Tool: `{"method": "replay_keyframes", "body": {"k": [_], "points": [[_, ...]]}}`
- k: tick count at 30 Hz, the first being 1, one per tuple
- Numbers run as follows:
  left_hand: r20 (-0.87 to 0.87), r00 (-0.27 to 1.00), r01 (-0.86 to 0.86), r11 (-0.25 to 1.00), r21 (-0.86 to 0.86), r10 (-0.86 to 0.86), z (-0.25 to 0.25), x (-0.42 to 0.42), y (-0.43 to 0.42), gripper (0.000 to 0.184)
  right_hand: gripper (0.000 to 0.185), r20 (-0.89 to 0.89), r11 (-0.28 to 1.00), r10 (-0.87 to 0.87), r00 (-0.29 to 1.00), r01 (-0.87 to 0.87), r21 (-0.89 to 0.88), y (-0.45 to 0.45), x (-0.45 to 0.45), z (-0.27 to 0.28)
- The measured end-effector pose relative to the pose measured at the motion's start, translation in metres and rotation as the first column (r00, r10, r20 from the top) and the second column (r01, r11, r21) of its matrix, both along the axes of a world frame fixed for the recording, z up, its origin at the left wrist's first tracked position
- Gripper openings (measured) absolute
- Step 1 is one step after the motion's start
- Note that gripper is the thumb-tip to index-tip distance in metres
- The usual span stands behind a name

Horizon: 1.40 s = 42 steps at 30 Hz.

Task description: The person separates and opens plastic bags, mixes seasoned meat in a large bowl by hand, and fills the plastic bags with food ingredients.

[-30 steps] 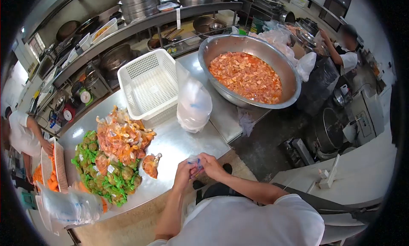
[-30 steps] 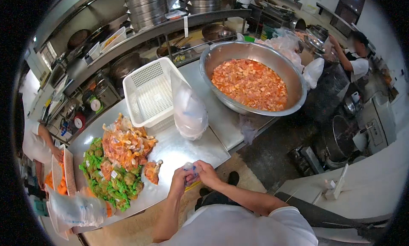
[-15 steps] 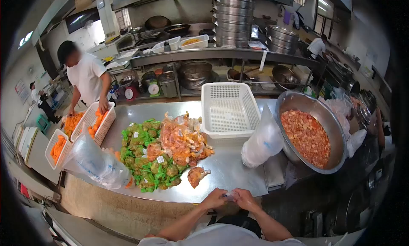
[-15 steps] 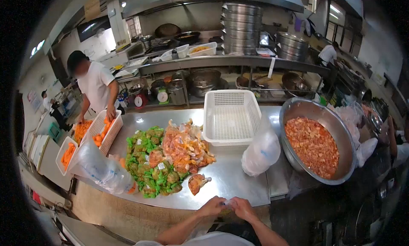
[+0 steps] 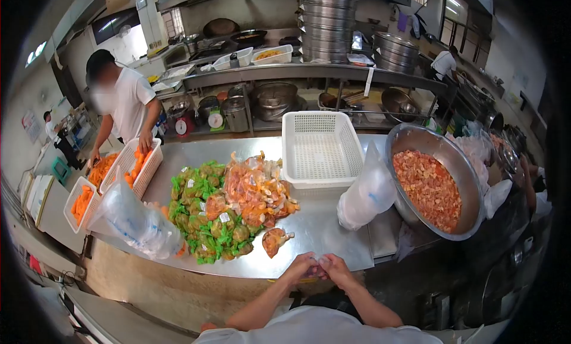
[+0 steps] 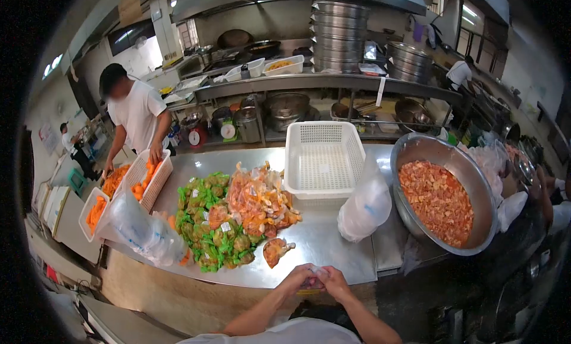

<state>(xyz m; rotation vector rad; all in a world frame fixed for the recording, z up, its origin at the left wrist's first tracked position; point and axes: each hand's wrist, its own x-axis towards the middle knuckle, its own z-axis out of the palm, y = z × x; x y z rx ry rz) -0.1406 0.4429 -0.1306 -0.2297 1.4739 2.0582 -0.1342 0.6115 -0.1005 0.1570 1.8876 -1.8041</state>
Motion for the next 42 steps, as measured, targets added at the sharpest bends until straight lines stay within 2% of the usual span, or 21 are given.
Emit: {"method": "replay_keyframes", "body": {"k": [1,4,5,7,10,12,13,16,19,21,22,24,25,27,29,30,32,35,37,38,42], "points": [[-0.058,0.998,0.024,0.995,-0.1,-0.03,-0.008,-0.003,0.001,0.01,0.021,0.003,1.0,0.028,1.0,-0.028,0.014,0.002,-0.002,-0.005],[-0.296,0.95,0.027,0.972,-0.235,-0.098,-0.028,-0.005,0.002,0.017,0.023,-0.017,0.99,0.119,0.993,-0.117,0.08,0.014,-0.003,-0.015],[-0.494,0.866,-0.109,0.937,-0.332,-0.075,-0.034,-0.004,0.004,0.017,0.023,-0.046,0.983,0.153,0.987,-0.147,0.113,0.019,-0.005,-0.015],[-0.81,0.573,-0.417,0.807,-0.419,-0.124,-0.022,-0.003,0.005,0.018,0.023,-0.109,0.97,0.215,0.97,-0.2,0.138,0.022,-0.004,-0.016],[-0.484,0.86,-0.181,0.789,-0.587,-0.163,0.033,0.006,0.018,0.021,0.022,-0.175,0.958,0.278,0.945,-0.258,0.128,0.025,-0.004,-0.004],[-0.456,0.816,-0.083,0.709,-0.7,-0.355,0.029,0.003,0.017,0.02,0.02,-0.161,0.944,0.322,0.933,-0.304,0.127,0.038,-0.009,0.026],[-0.429,0.787,-0.037,0.66,-0.751,-0.443,0.024,0.003,0.019,0.02,0.02,-0.22,0.965,0.258,0.941,-0.241,0.101,0.044,-0.013,0.028],[-0.53,0.787,0.08,0.905,-0.419,-0.315,0.006,0.006,0.034,0.022,0.019,-0.336,0.996,0.088,0.938,-0.088,0.015,0.06,-0.021,0.02],[-0.567,0.82,-0.281,0.915,-0.289,0.073,0.008,0.012,0.066,0.023,0.018,-0.346,0.999,0.022,0.938,-0.037,-0.038,0.069,-0.015,0.0],[-0.51,0.833,-0.335,0.93,-0.155,0.215,-0.005,0.015,0.084,0.022,0.018,-0.324,0.998,0.005,0.946,-0.026,-0.06,0.074,-0.009,-0.006],[-0.469,0.836,-0.363,0.928,-0.085,0.284,-0.011,0.017,0.092,0.021,0.018,-0.377,0.996,0.088,0.922,-0.079,0.04,0.082,-0.011,-0.008],[-0.36,0.86,-0.432,0.891,-0.137,0.362,-0.012,0.019,0.105,0.021,0.018,-0.449,0.954,0.267,0.852,-0.167,0.25,0.098,-0.021,-0.008],[-0.303,0.866,-0.461,0.87,-0.172,0.398,-0.006,0.021,0.109,0.02,0.018,-0.602,0.95,0.217,0.768,-0.024,0.311,0.102,-0.018,-0.009],[-0.521,0.794,-0.532,0.773,-0.345,0.313,0.006,0.014,0.114,0.017,0.019,-0.85,0.893,0.168,0.498,0.289,0.346,0.104,-0.017,-0.007],[-0.661,0.712,-0.614,0.667,-0.421,0.238,0.013,0.002,0.121,0.014,0.018,-0.645,0.943,0.121,0.754,0.116,0.313,0.102,-0.014,0.011],[-0.656,0.719,-0.596,0.689,-0.412,0.229,0.014,0.001,0.125,0.013,0.017,-0.507,0.962,0.114,0.854,0.032,0.271,0.1,-0.011,0.019],[-0.65,0.732,-0.553,0.736,-0.391,0.205,0.017,-0.001,0.132,0.012,0.016,-0.524,0.946,0.117,0.844,0.066,0.317,0.102,-0.011,0.019],[-0.264,0.935,-0.318,0.892,-0.32,0.238,0.013,-0.004,0.133,0.009,0.016,-0.625,0.933,0.124,0.77,0.123,0.337,0.112,-0.024,0.003],[-0.053,0.961,-0.275,0.96,-0.063,0.272,0.023,-0.003,0.133,0.009,0.016,-0.688,0.94,0.12,0.716,0.14,0.31,0.12,-0.025,-0.008],[0.055,0.963,-0.268,0.96,0.075,0.265,0.026,-0.003,0.134,0.009,0.015,-0.661,0.952,0.123,0.741,0.099,0.289,0.124,-0.028,-0.013],[0.168,0.967,-0.216,0.965,0.145,0.191,0.019,0.003,0.135,0.02,0.013,-0.581,0.969,0.142,0.802,0.007,0.246,0.132,-0.036,-0.017]]}}
